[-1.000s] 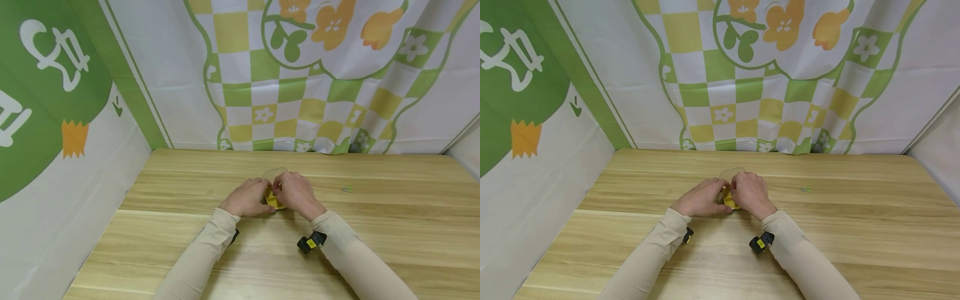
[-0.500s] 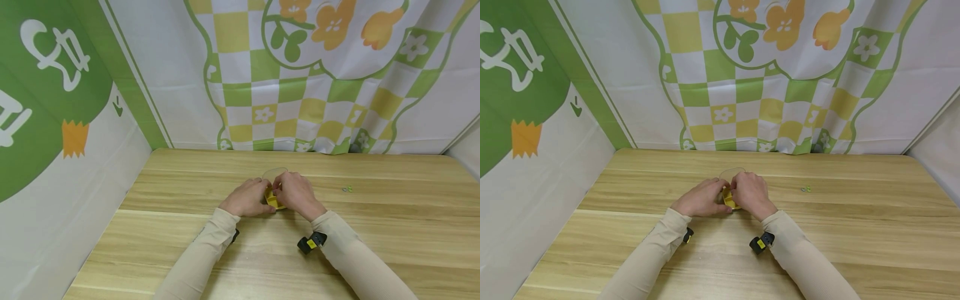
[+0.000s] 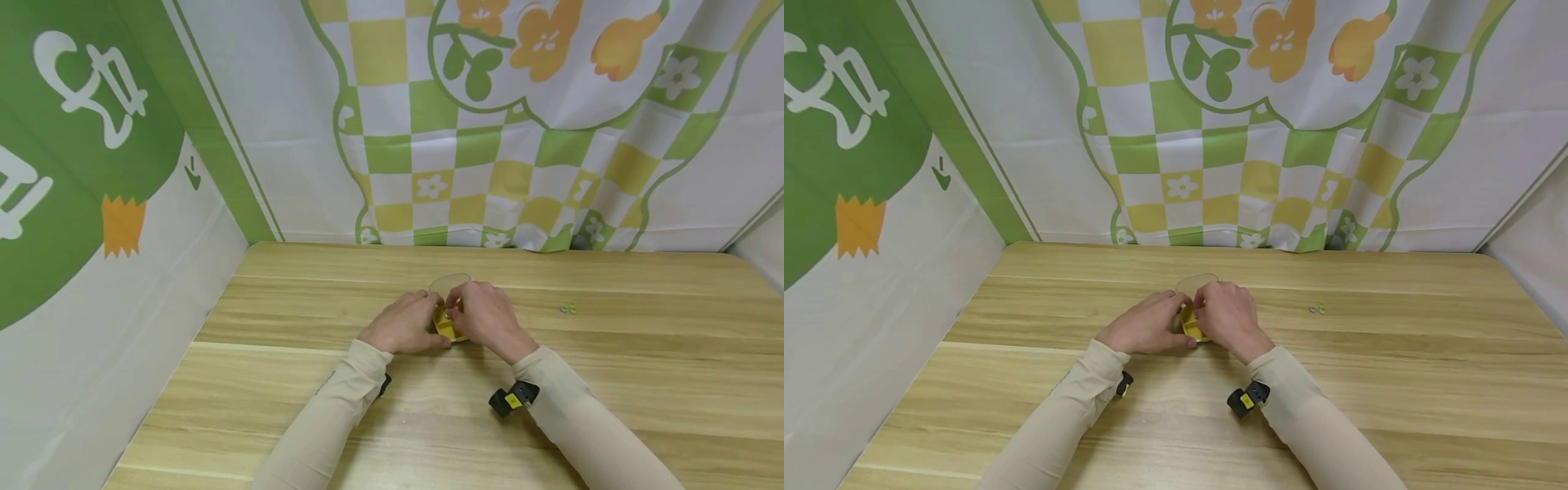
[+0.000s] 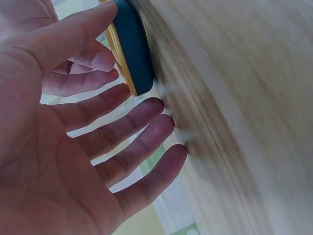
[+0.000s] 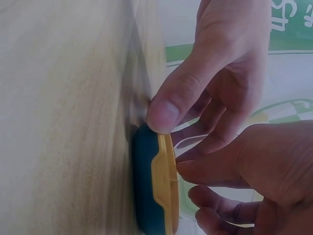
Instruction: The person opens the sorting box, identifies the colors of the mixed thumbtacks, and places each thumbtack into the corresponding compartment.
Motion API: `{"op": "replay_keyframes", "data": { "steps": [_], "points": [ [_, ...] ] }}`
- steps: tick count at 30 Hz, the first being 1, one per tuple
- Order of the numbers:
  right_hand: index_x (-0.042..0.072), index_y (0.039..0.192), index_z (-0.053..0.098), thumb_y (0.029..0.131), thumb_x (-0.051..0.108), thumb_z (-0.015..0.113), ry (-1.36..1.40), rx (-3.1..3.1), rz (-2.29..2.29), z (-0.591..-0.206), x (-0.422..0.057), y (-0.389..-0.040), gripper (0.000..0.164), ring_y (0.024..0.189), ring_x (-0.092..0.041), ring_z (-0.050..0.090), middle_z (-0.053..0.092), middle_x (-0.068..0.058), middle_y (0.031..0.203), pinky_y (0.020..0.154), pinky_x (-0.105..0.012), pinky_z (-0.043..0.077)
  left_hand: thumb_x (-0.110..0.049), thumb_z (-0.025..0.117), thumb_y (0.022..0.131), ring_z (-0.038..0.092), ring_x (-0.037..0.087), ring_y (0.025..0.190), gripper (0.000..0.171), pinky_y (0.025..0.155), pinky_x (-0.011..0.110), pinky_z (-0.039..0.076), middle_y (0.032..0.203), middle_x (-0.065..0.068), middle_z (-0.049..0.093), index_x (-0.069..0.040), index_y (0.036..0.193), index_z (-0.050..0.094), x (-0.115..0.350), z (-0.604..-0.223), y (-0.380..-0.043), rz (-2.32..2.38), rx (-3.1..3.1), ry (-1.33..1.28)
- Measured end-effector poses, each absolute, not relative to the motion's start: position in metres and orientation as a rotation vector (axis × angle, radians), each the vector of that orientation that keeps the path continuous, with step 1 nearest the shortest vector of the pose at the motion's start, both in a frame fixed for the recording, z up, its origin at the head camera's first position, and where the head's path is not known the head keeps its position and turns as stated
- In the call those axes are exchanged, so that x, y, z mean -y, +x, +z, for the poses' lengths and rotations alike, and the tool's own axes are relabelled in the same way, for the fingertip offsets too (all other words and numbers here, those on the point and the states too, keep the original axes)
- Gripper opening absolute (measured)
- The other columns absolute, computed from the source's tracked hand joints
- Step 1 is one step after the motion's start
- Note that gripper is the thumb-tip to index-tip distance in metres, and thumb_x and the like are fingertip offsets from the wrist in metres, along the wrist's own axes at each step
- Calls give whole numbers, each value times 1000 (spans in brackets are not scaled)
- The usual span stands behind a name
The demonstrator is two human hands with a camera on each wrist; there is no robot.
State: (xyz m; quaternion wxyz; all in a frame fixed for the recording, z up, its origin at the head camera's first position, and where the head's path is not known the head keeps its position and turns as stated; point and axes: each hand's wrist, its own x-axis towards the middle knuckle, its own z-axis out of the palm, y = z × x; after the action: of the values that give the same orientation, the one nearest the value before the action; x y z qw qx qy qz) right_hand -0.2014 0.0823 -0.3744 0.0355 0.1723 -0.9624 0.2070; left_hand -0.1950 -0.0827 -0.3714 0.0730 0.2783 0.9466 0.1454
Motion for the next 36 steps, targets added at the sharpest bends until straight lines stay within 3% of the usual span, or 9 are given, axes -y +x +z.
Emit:
{"op": "replay_keyframes", "data": {
  "steps": [12,36],
  "points": [
    [15,88,68,81,23,65,496,2978,634,-373,-91,-198,11,59,-13,49,55,4,70,48,-27,40,-46,70,76,51,17,96,63,83,27,41,110,2,56,-9,124,51,83,-372,-195,430,-2844,842],
    [13,89,68,80,23,65,449,2980,618,-368,-125,-200,14,68,-18,51,56,1,74,57,-32,40,-48,70,75,50,19,105,68,89,31,40,117,4,54,-10,127,49,82,-372,-194,425,-2843,781]
  ]
}}
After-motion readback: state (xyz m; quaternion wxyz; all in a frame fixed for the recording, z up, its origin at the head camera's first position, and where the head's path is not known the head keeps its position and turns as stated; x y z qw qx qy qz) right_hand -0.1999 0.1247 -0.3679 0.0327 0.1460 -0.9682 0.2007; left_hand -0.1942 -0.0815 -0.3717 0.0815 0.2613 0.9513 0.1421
